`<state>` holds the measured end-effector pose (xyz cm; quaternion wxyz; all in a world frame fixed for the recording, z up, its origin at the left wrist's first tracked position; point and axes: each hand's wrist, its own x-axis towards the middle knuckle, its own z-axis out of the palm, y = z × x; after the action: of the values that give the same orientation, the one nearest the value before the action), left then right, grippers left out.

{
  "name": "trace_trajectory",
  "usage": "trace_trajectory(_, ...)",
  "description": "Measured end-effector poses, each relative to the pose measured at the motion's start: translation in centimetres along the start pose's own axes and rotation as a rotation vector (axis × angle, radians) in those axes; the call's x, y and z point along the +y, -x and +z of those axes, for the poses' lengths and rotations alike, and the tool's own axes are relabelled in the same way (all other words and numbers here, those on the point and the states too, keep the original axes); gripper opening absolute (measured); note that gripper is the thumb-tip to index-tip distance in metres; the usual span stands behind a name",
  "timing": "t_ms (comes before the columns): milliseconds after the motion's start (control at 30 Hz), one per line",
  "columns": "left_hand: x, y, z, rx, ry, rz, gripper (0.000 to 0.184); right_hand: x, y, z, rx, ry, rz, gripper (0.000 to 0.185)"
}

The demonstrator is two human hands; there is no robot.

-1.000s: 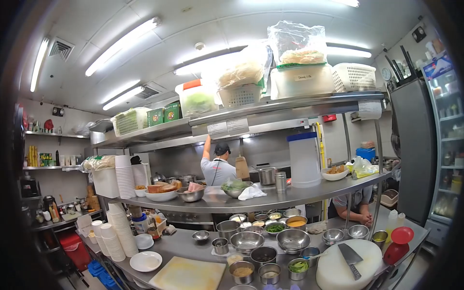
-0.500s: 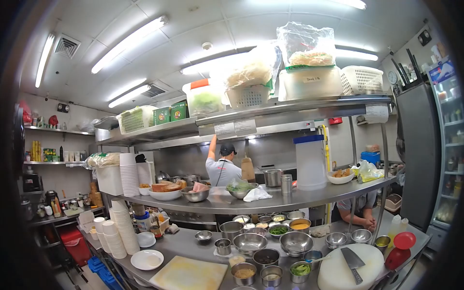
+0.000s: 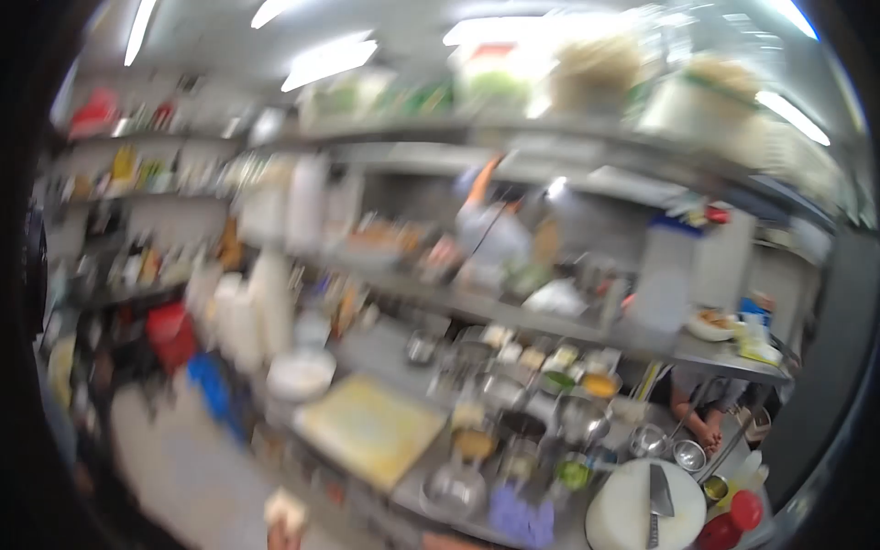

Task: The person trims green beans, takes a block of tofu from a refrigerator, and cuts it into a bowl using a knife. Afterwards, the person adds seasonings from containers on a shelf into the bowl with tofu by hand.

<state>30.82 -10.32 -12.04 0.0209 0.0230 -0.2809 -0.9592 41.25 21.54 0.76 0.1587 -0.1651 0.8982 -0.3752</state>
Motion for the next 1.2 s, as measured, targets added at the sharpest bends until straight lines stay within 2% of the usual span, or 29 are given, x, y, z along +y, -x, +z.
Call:
trace_trajectory(67,0.7,1.3,-2.1,-0.004,0.041,-0.010,0.047,0.0,3.0,1.4,-0.016,-0.091,0.111,0.020)
trace_trajectory(100,1.0,2.0,-1.3,-0.083,0.072,-0.059,0.061,-0.7,3.7,1.3,0.009,-0.134,0.161,0.020)
trace_trajectory(200,-0.5,1.8,-0.9,-0.067,0.075,-0.107,0.063,-5.1,3.3,1.2,0.053,-0.191,0.216,0.025)
trace_trajectory(233,0.2,2.7,1.9,-0.105,0.053,-0.092,0.065,-4.8,3.2,1.7,0.069,-0.149,0.200,0.022)
trace_trajectory(300,0.5,3.7,3.1,-0.070,-0.045,-0.097,0.062,-4.6,3.2,2.5,0.080,-0.023,0.072,0.019)
trace_trajectory(367,-0.7,4.1,2.3,-0.025,-0.049,-0.092,0.059,-5.3,3.1,2.9,0.080,0.154,0.028,0.018)
trace_trajectory(467,-2.2,4.7,1.2,0.017,-0.055,-0.085,0.056,-5.7,2.8,3.3,0.066,0.239,0.004,0.016)
trace_trajectory(900,-2.0,7.0,4.4,0.108,-0.032,-0.003,0.055,-5.9,3.3,4.2,0.015,0.329,-0.051,0.011)
trace_trajectory(1200,-2.0,7.5,4.7,0.105,-0.071,-0.007,0.055,-5.5,3.6,4.1,-0.030,0.327,0.016,0.011)
